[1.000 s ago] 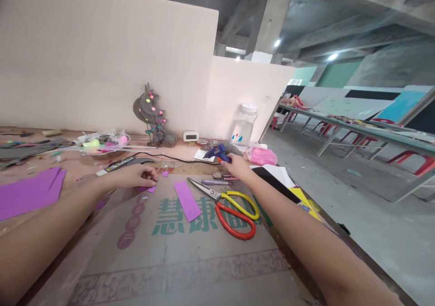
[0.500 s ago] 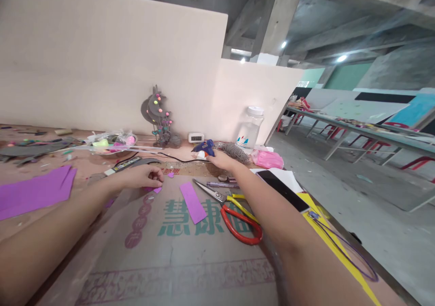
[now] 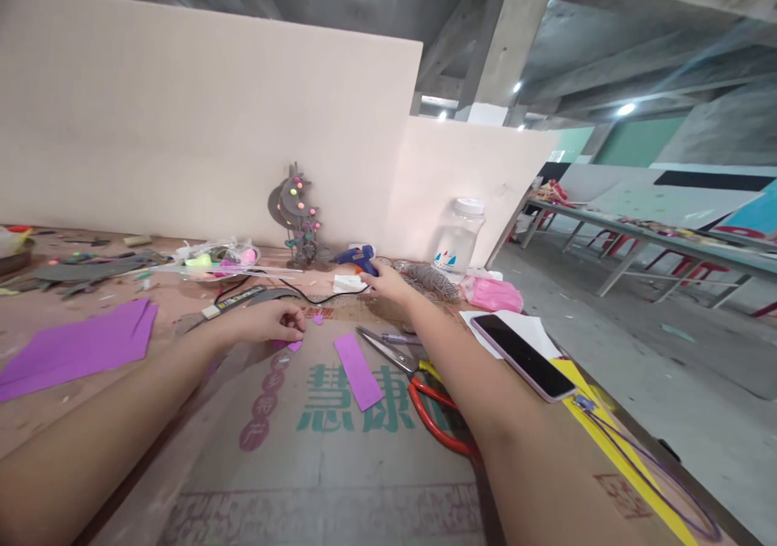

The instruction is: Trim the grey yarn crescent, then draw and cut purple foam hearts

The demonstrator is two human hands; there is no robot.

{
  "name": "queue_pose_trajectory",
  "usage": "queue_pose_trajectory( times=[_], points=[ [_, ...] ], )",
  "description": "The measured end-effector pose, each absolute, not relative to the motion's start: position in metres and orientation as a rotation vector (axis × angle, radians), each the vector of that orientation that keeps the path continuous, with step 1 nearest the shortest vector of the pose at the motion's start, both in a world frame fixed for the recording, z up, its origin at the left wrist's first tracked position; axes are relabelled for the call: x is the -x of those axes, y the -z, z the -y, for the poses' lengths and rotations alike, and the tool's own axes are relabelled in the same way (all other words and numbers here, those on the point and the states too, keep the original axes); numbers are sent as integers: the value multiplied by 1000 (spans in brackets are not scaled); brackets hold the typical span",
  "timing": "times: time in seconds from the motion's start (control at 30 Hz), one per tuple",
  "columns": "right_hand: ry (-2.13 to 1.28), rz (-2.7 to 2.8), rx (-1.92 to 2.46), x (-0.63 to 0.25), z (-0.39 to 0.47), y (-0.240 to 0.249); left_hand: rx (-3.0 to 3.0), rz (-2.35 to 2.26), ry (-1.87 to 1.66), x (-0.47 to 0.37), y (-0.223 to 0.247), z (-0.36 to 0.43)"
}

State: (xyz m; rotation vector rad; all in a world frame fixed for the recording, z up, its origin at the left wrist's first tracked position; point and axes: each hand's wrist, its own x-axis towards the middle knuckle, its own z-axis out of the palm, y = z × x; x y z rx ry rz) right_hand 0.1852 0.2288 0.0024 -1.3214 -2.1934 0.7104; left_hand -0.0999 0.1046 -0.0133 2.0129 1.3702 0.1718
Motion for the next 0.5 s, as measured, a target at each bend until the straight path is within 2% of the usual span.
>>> queue_pose_trajectory(
  times=[0.2,0.5],
  points=[
    [-579,2278,1433,-217,-218,1,-1995,-1376,-157,99,11,-103],
    [-328,2341,1583,-211,-214,-2,-2022,-1400,-148,96,6,-100]
  ],
)
